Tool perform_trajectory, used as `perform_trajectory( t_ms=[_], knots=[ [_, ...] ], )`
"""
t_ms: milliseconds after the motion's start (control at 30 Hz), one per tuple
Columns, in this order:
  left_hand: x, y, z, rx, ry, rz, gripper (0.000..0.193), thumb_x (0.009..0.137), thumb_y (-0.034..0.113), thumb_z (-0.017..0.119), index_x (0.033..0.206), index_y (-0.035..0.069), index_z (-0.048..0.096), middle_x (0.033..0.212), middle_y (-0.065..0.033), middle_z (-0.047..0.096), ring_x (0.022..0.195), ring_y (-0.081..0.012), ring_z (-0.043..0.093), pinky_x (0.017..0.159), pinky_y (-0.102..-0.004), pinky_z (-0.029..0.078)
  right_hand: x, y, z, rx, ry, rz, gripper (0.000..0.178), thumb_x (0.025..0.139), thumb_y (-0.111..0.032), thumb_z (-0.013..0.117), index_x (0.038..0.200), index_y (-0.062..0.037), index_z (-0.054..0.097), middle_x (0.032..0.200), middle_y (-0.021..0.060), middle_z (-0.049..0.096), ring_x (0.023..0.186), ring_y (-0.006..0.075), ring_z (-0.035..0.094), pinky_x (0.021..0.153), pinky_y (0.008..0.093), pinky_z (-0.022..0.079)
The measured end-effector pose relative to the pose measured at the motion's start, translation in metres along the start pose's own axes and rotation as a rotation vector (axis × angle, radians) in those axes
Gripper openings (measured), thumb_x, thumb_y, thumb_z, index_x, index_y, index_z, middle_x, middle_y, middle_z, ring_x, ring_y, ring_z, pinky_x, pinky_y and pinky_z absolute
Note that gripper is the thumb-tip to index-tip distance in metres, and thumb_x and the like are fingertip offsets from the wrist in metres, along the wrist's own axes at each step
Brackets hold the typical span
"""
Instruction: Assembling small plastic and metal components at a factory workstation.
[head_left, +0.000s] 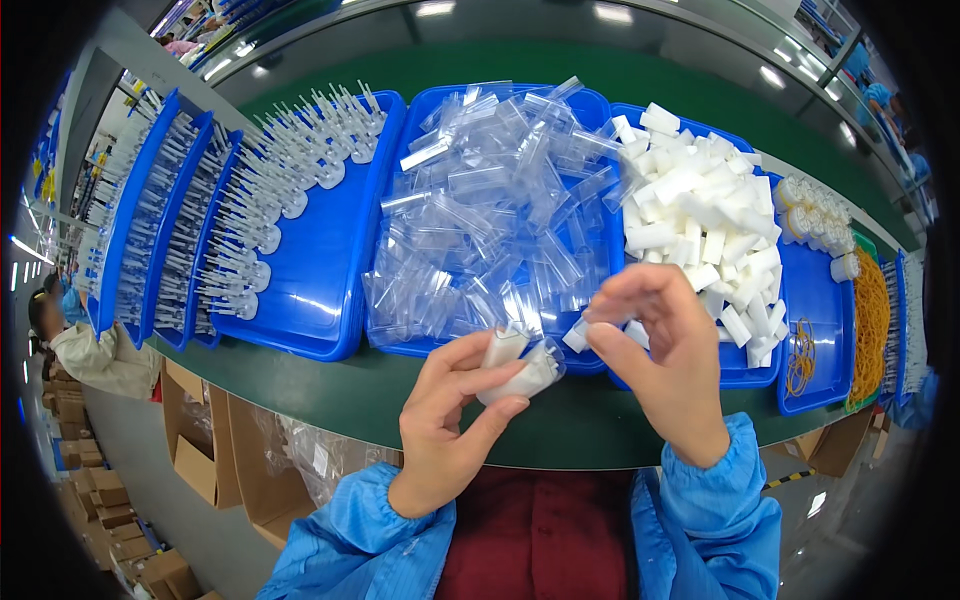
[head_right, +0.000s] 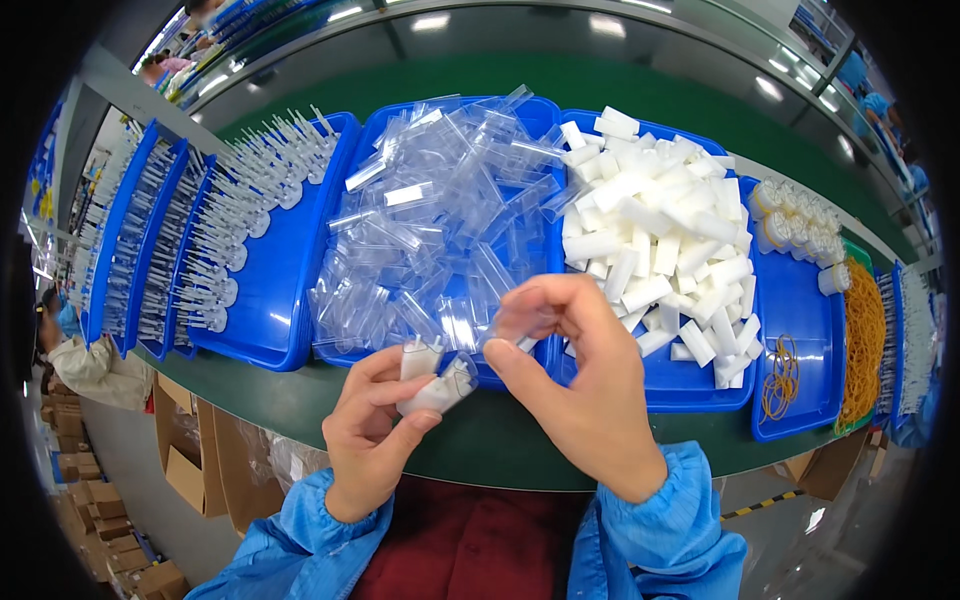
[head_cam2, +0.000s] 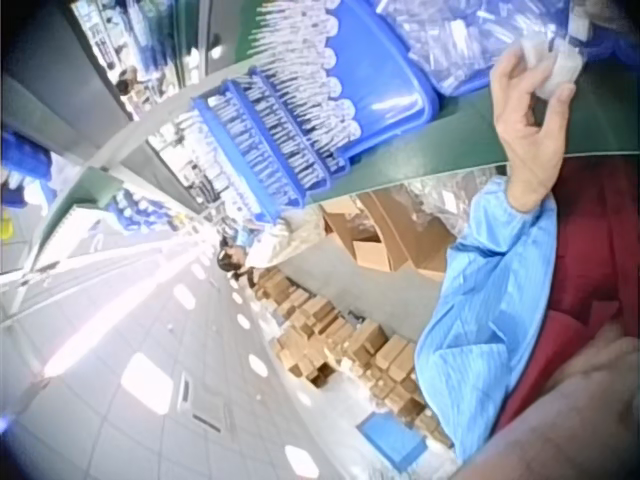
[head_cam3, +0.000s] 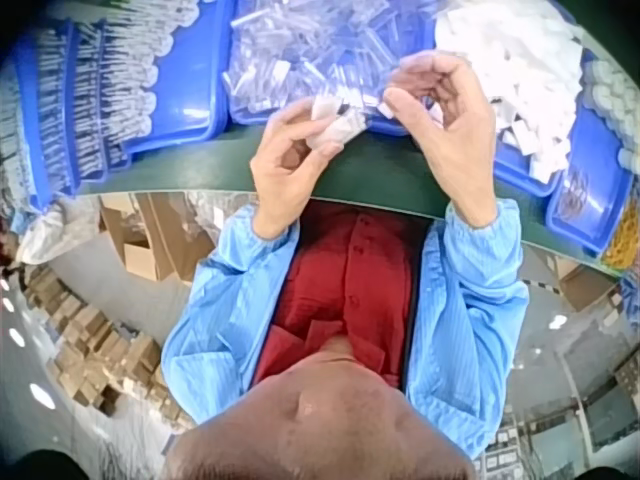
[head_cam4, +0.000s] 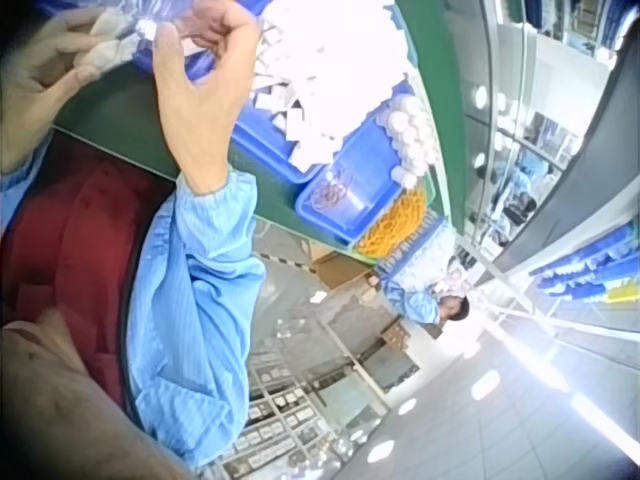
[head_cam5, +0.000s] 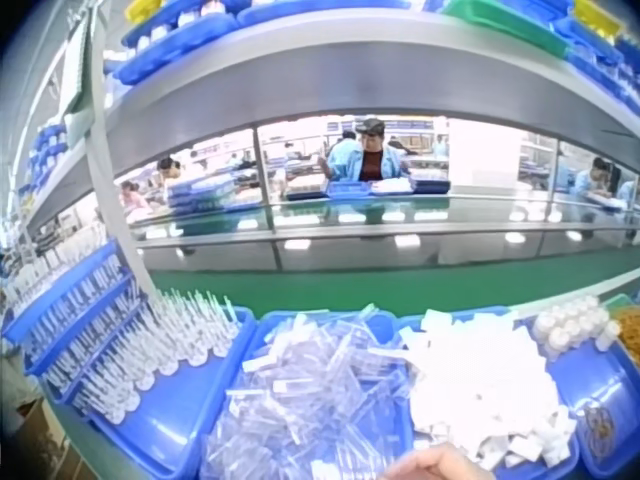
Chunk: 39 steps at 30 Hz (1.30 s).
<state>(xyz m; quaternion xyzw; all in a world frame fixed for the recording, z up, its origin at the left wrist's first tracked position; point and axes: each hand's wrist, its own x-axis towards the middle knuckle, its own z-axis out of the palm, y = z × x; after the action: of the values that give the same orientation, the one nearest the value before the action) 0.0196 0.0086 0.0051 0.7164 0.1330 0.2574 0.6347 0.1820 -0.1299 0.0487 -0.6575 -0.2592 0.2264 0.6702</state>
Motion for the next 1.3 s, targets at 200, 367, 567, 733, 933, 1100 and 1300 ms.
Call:
perform_trajectory(
  t_ms=[200, 367, 567, 733, 933, 1100, 1300],
  knots=[
    [0.004, 0.005, 0.012, -0.012, -0.077, 0.0, 0.031, 0.086, -0.003, 0.076, 0.117, 0.002, 0.073, 0.136, -0.0194, 0.056, 0.123, -0.0271, 0.06, 0.1, -0.0354, 0.051, -0.026, 0.0, 0.002, -0.039, -0.014, -0.151, 0.053, 0.088, 0.0, 0.074, 0.136, -0.0007, 0.051, 0.099, 0.0081, 0.064, 0.101, 0.0173, 0.065, 0.097, 0.0309, 0.048],
    [0.004, 0.008, 0.018, -0.046, -0.048, -0.052, 0.031, 0.087, -0.002, 0.076, 0.117, 0.0, 0.072, 0.137, -0.0194, 0.055, 0.122, -0.0268, 0.06, 0.099, -0.0351, 0.051, -0.032, 0.009, -0.006, -0.054, -0.018, -0.109, 0.042, 0.092, -0.006, 0.073, 0.128, -0.0006, 0.053, 0.11, 0.0133, 0.067, 0.105, 0.0199, 0.067, 0.093, 0.0329, 0.052],
    [0.004, 0.006, 0.02, 0.002, -0.049, -0.044, 0.03, 0.087, 0.0, 0.076, 0.117, 0.0, 0.073, 0.135, -0.0199, 0.057, 0.121, -0.0272, 0.061, 0.099, -0.0353, 0.052, -0.039, 0.015, -0.012, 0.046, -0.016, -0.053, 0.038, 0.089, -0.01, 0.077, 0.121, -0.0028, 0.058, 0.109, 0.0121, 0.068, 0.106, 0.0221, 0.066, 0.093, 0.0338, 0.051],
    [0.005, 0.01, 0.022, 0.053, -0.083, -0.007, 0.028, 0.087, 0.0, 0.076, 0.116, 0.001, 0.074, 0.134, -0.0204, 0.058, 0.119, -0.0281, 0.063, 0.099, -0.036, 0.051, -0.037, 0.017, -0.017, -0.452, 0.023, -0.379, 0.029, 0.081, -0.009, 0.081, 0.106, -0.0073, 0.067, 0.107, 0.0102, 0.068, 0.109, 0.0254, 0.061, 0.091, 0.0358, 0.046],
    [0.005, 0.011, 0.02, 0.133, -0.126, 0.001, 0.023, 0.089, -0.007, 0.071, 0.111, -0.004, 0.072, 0.134, -0.0226, 0.056, 0.119, -0.0282, 0.062, 0.099, -0.0367, 0.053, -0.028, 0.01, -0.027, -0.015, -0.134, -0.009, 0.03, 0.079, -0.008, 0.082, 0.105, -0.0077, 0.067, 0.107, 0.0103, 0.067, 0.11, 0.0263, 0.06, 0.094, 0.0367, 0.043],
    [0.005, 0.016, 0.031, 0.105, -0.017, -0.07, 0.027, 0.086, -0.002, 0.076, 0.113, 0.0, 0.076, 0.131, -0.0183, 0.061, 0.115, -0.026, 0.065, 0.096, -0.0346, 0.053, -0.031, 0.013, -0.019, -0.518, -0.014, -0.429, 0.029, 0.083, -0.007, 0.08, 0.107, -0.0038, 0.064, 0.104, 0.0107, 0.066, 0.099, 0.0242, 0.066, 0.088, 0.0359, 0.048],
    [0.004, 0.01, 0.03, 0.094, -0.023, -0.047, 0.031, 0.088, -0.003, 0.074, 0.118, 0.0, 0.074, 0.135, -0.0173, 0.059, 0.118, -0.0258, 0.063, 0.098, -0.0345, 0.052, -0.029, 0.011, -0.014, -0.29, -0.04, -0.154, 0.042, 0.08, -0.011, 0.08, 0.119, -0.0057, 0.064, 0.107, 0.0092, 0.066, 0.106, 0.0266, 0.06, 0.094, 0.0393, 0.041]
  ],
)
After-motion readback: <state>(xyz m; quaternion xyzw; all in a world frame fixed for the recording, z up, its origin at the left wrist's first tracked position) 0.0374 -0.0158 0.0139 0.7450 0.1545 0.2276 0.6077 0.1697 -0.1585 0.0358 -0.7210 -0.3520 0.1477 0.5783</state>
